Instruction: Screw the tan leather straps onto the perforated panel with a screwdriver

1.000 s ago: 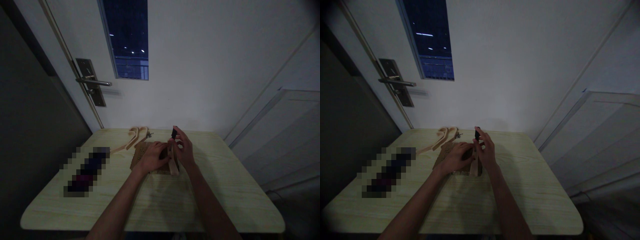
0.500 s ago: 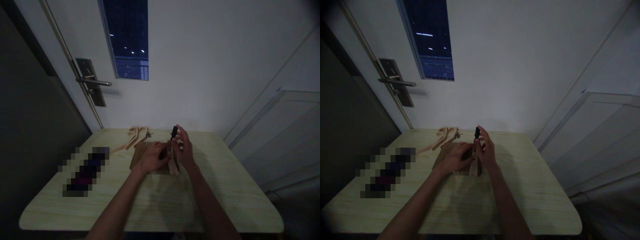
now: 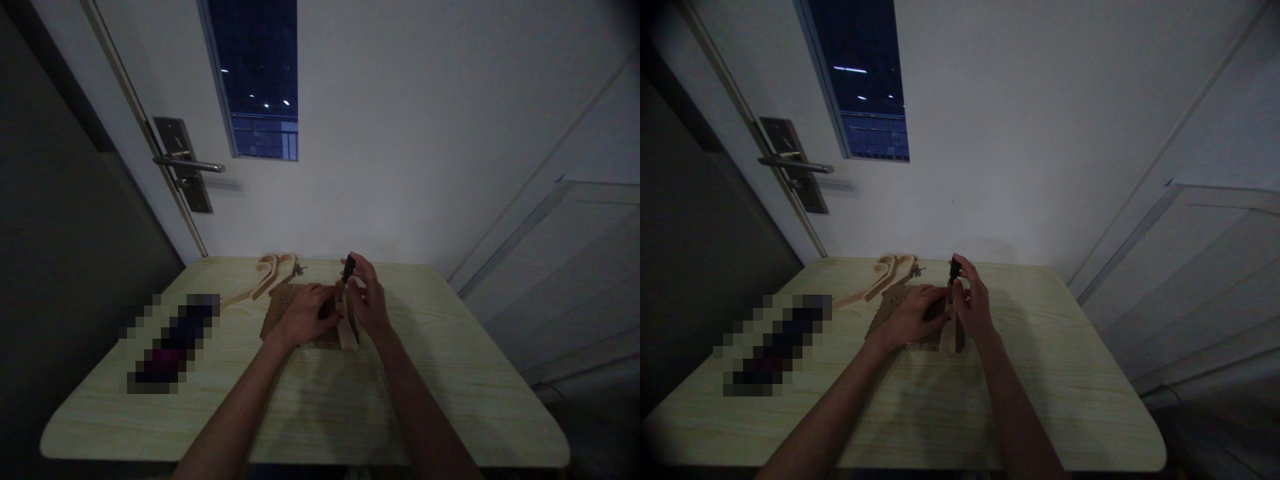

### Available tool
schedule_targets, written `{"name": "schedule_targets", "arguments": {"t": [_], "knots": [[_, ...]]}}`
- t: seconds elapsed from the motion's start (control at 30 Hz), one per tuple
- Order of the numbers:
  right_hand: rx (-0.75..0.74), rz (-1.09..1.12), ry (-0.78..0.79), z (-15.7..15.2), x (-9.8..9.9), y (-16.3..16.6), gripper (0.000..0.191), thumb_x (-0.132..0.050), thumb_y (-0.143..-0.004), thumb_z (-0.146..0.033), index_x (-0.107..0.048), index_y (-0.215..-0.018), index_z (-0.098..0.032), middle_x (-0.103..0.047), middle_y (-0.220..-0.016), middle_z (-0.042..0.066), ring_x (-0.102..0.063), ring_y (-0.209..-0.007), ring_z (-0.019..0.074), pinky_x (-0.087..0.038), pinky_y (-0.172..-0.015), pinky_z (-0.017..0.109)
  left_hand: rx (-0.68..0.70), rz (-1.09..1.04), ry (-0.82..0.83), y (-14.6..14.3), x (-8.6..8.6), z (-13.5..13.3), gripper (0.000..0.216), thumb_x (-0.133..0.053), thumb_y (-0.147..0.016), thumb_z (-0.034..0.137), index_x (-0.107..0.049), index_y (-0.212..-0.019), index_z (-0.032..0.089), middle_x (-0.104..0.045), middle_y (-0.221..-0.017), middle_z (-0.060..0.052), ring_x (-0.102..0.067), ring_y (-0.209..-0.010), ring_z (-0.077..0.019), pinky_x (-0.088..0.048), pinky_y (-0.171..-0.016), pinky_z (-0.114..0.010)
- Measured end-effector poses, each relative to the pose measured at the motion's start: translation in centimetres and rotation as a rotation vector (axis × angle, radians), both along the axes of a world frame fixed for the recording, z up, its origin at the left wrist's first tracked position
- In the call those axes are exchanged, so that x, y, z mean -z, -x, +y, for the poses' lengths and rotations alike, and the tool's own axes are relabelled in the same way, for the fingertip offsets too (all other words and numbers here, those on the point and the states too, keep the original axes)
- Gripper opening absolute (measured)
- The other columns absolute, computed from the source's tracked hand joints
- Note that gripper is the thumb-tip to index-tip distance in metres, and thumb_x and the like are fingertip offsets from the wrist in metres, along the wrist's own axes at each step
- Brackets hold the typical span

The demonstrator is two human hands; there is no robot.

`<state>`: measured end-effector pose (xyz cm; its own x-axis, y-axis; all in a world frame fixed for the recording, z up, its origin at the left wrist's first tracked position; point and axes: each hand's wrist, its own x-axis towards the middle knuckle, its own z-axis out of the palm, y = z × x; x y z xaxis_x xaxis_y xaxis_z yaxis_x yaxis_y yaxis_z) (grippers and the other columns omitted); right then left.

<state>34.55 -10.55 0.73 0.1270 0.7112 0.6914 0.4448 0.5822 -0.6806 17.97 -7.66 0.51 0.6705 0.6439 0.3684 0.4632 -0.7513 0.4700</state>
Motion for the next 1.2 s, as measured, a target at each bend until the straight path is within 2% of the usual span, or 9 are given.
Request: {"name": "schedule_targets", "arguments": {"t": [0.1,0.27,0.43,0.7,0.83,0.97,1.1,1.2], "knots": [[-0.022,0.035,0.012,0.06,0.06,0.03,0.043,-0.047,-0.097,-0.035,-0.043,-0.139,-0.028,-0.064,-0.124,0.012,-0.068,-0.096,0.0177,-0.054,-0.050,0.020,0.004,-0.010,0.004,0.04,0.05,0.00,0.046,-0.063,-0.083,0.026,-0.055,-0.128,0.020,-0.064,-0.123,-0.008,-0.055,-0.116,-0.0265,-0.045,-0.101,-0.045],[0.042,-0.054,-0.019,0.11,-0.02,-0.24,0.041,-0.048,-0.096,-0.034,-0.048,-0.137,-0.030,-0.059,-0.131,0.011,-0.064,-0.092,0.0162,-0.052,-0.049,0.020,-0.001,-0.001,0.002,0.05,0.07,0.01,0.045,-0.063,-0.082,0.026,-0.056,-0.127,0.020,-0.064,-0.124,-0.008,-0.054,-0.116,-0.0259,-0.045,-0.101,-0.044],[0.078,-0.105,-0.037,0.18,-0.20,-0.38,0.043,-0.050,-0.095,-0.033,-0.049,-0.138,-0.032,-0.062,-0.115,0.009,-0.060,-0.084,0.0152,-0.046,-0.045,0.019,0.012,-0.004,-0.002,0.05,0.12,0.05,0.047,-0.063,-0.083,0.026,-0.055,-0.128,0.019,-0.064,-0.123,-0.008,-0.054,-0.116,-0.0259,-0.044,-0.102,-0.044],[0.118,-0.113,-0.032,0.30,-0.04,-0.20,0.057,-0.054,-0.093,-0.031,-0.036,-0.147,-0.032,-0.056,-0.099,0.006,-0.051,-0.073,0.0140,-0.046,-0.044,0.020,0.004,-0.006,0.005,-0.05,0.06,0.02,0.046,-0.063,-0.082,0.026,-0.055,-0.128,0.021,-0.064,-0.123,-0.007,-0.055,-0.115,-0.0257,-0.045,-0.101,-0.044],[0.111,-0.127,-0.025,0.26,-0.09,-0.21,0.056,-0.052,-0.094,-0.033,-0.035,-0.148,-0.033,-0.058,-0.104,0.008,-0.053,-0.076,0.0145,-0.049,-0.047,0.021,0.008,-0.016,0.005,0.01,0.16,0.10,0.046,-0.064,-0.082,0.027,-0.056,-0.127,0.021,-0.064,-0.123,-0.008,-0.055,-0.115,-0.0260,-0.045,-0.101,-0.044],[0.065,-0.069,-0.008,-0.08,-0.40,-0.17,0.051,-0.045,-0.097,-0.035,-0.037,-0.147,-0.031,-0.062,-0.121,0.010,-0.061,-0.092,0.0167,-0.053,-0.053,0.022,0.017,-0.025,0.012,0.03,0.07,0.07,0.047,-0.063,-0.082,0.026,-0.055,-0.128,0.021,-0.064,-0.123,-0.008,-0.055,-0.115,-0.0263,-0.045,-0.101,-0.045],[0.000,0.035,0.060,-0.16,-0.51,-0.14,0.047,-0.048,-0.096,-0.038,-0.044,-0.142,-0.030,-0.068,-0.115,0.009,-0.066,-0.094,0.0177,-0.053,-0.050,0.020,0.015,-0.021,0.013,0.05,0.05,0.07,0.046,-0.062,-0.083,0.027,-0.055,-0.128,0.022,-0.064,-0.123,-0.008,-0.055,-0.115,-0.0263,-0.045,-0.100,-0.045],[0.031,0.050,0.062,0.11,-0.48,-0.27,0.044,-0.054,-0.093,-0.040,-0.052,-0.136,-0.031,-0.067,-0.114,0.008,-0.066,-0.089,0.0167,-0.052,-0.047,0.019,0.023,-0.024,-0.006,0.09,0.13,0.11,0.046,-0.062,-0.084,0.028,-0.055,-0.128,0.021,-0.064,-0.123,-0.008,-0.055,-0.115,-0.0261,-0.045,-0.101,-0.045]]}}
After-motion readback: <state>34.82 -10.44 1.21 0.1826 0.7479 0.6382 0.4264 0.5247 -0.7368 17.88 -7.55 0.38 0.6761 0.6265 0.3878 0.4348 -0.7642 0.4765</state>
